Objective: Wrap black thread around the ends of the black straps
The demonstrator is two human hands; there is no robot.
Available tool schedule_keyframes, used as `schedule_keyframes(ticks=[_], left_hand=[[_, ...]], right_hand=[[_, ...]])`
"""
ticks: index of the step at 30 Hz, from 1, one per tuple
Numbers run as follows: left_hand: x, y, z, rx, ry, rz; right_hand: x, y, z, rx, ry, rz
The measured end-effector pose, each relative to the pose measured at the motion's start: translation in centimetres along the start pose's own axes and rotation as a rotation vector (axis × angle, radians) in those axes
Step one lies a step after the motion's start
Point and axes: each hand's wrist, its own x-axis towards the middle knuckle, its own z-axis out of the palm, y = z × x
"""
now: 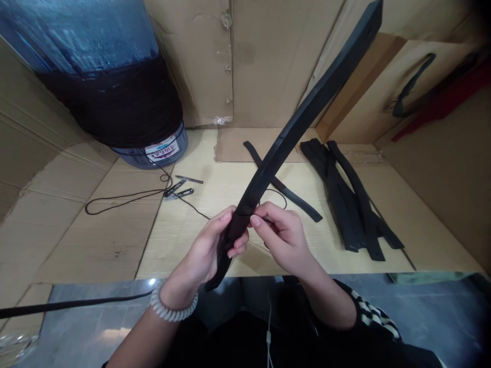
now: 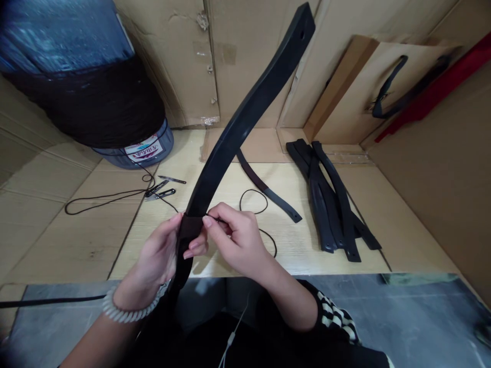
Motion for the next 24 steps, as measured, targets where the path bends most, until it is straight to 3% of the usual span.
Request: schedule_keyframes(ticks=[7,10,14,20,24], left_hand=[[-0.1,-0.3,-1.2,0.277,0.049,0.182],[-0.1,-0.4,-1.5,0.431,0.084,0.253],[-0.3,-0.5,-1.3,0.684,0.169,0.308],[-0.6,-1.1,-0.5,0.974,0.313,0.44],[-1.0,-0.9,-0.2,1.139,0.341,0.508]], right_hand=[[-0.4,0.2,-0.5,-0.085,-0.045,0.057],[-0.5,0.3,-0.8,-0.148,-0.081,0.02],[-0.5,0.7,-0.9,-0.237,-0.033,-0.02],[-0.6,0.8,-0.8,-0.176,-0.023,0.0],[-0.7,0.8,-0.8,-0.09,0.01,-0.023]])
